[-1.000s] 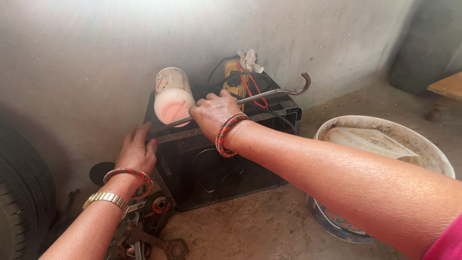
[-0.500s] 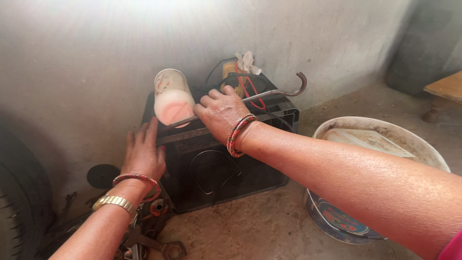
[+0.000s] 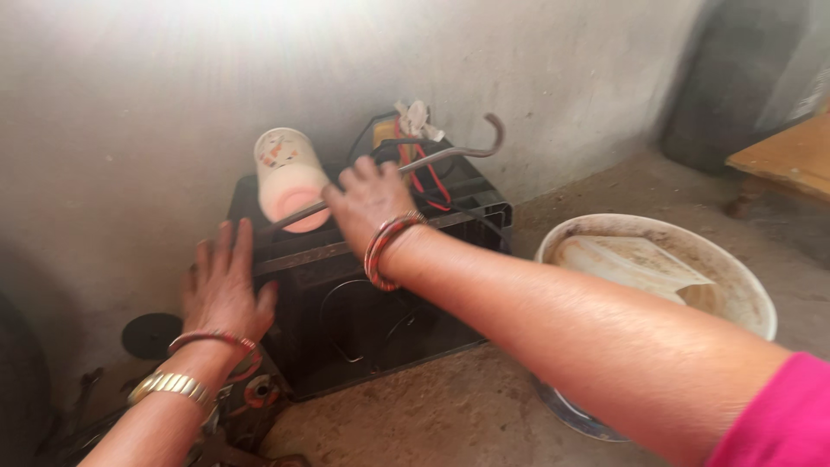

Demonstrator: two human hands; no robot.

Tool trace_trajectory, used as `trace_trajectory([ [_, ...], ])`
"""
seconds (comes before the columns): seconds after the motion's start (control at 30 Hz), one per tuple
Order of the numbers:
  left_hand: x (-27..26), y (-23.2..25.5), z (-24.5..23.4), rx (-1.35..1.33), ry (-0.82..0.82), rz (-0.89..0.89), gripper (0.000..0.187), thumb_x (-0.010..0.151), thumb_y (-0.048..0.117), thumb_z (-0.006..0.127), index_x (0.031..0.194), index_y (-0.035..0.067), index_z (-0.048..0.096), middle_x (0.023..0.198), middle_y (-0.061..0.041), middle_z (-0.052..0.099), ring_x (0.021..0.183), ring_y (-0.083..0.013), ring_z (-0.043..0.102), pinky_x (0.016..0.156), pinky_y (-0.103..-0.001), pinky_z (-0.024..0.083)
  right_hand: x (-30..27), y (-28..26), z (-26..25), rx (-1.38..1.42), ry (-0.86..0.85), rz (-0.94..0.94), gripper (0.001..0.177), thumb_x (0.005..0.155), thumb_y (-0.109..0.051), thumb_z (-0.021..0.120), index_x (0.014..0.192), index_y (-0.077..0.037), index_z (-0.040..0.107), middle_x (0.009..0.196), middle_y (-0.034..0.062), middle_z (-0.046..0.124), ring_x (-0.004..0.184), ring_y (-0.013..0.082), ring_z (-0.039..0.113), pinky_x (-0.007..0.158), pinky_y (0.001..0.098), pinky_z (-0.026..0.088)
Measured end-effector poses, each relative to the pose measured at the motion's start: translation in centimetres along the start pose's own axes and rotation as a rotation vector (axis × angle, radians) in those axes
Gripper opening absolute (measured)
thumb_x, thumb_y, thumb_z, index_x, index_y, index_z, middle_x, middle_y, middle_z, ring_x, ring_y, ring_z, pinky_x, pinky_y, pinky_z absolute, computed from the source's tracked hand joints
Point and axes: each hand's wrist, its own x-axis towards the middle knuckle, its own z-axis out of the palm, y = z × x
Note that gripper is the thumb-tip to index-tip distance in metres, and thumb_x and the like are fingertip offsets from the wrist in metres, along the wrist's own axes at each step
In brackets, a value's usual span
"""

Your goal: The person moves a plastic crate, a bottle, and a power tool aside to sort through a pile of metal wrenches and hooks on the floor.

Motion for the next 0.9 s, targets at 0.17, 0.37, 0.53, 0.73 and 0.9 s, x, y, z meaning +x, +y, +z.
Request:
trace_trajectory([
  [0.17,-0.2,-0.6,0.6,0.0,-0.05,-0.091,0.104,0.084,0.037,0.072,0.163,0.031,0.003,0.17,-0.012,0.002,0.154,-0.0428,0.007,0.118,-0.063,0.019,-1.0,0.4,1.1,0.005,0.091,-0.108,0.038,0.086,-0.016,0.059,0.124,-0.015,0.063,0.108,0.008,0.067,0.112,0.028,0.06,0.105,0.0552,0.039],
  [0.37,0.0,-0.9,1.6,-0.003,-0.019,-0.087,0.108,0.082,0.036,0.074,0.164,0.027,0.003,0.17,-0.014,0.002,0.154,-0.0452,0.007,0.119,-0.062,0.02,0.1,-0.1,0.3,0.048,-0.054,-0.036,0.026,0.091,-0.018,0.059,0.117,-0.018,0.062,0.11,0.0075,0.066,0.113,0.0283,0.062,0.105,0.0564,0.038],
  [0.53,-0.4,-0.6,0.9,-0.002,-0.01,-0.139,0.116,0.081,0.035,0.077,0.164,0.025,-0.003,0.17,-0.018,-0.004,0.155,-0.045,0.005,0.119,-0.063,0.019,0.5,-0.5,-0.3,0.017,-0.022,-0.071,0.036,0.087,-0.016,0.061,0.123,-0.016,0.061,0.11,0.0092,0.066,0.113,0.0296,0.061,0.108,0.0562,0.037],
  [0.73,-0.9,-0.8,0.4,0.001,-0.024,-0.225,0.122,0.081,0.037,0.079,0.164,0.018,-0.009,0.17,-0.021,-0.005,0.155,-0.0444,0.004,0.119,-0.064,0.019,0.0,-1.7,-0.7,0.052,0.041,-0.149,0.049,0.081,-0.015,0.063,0.129,-0.013,0.058,0.115,0.0113,0.063,0.119,0.0308,0.056,0.109,0.0569,0.033],
  [0.9,-1.7,-0.2,0.1,0.063,-0.013,-0.1,0.124,0.078,0.036,0.081,0.162,0.017,-0.008,0.17,-0.017,-0.007,0.156,-0.0422,0.0,0.121,-0.062,0.012,0.0,-3.5,-0.7,0.116,0.169,-0.206,0.041,0.088,-0.016,0.062,0.128,-0.014,0.059,0.122,0.0111,0.063,0.129,0.0303,0.053,0.115,0.0574,0.031],
])
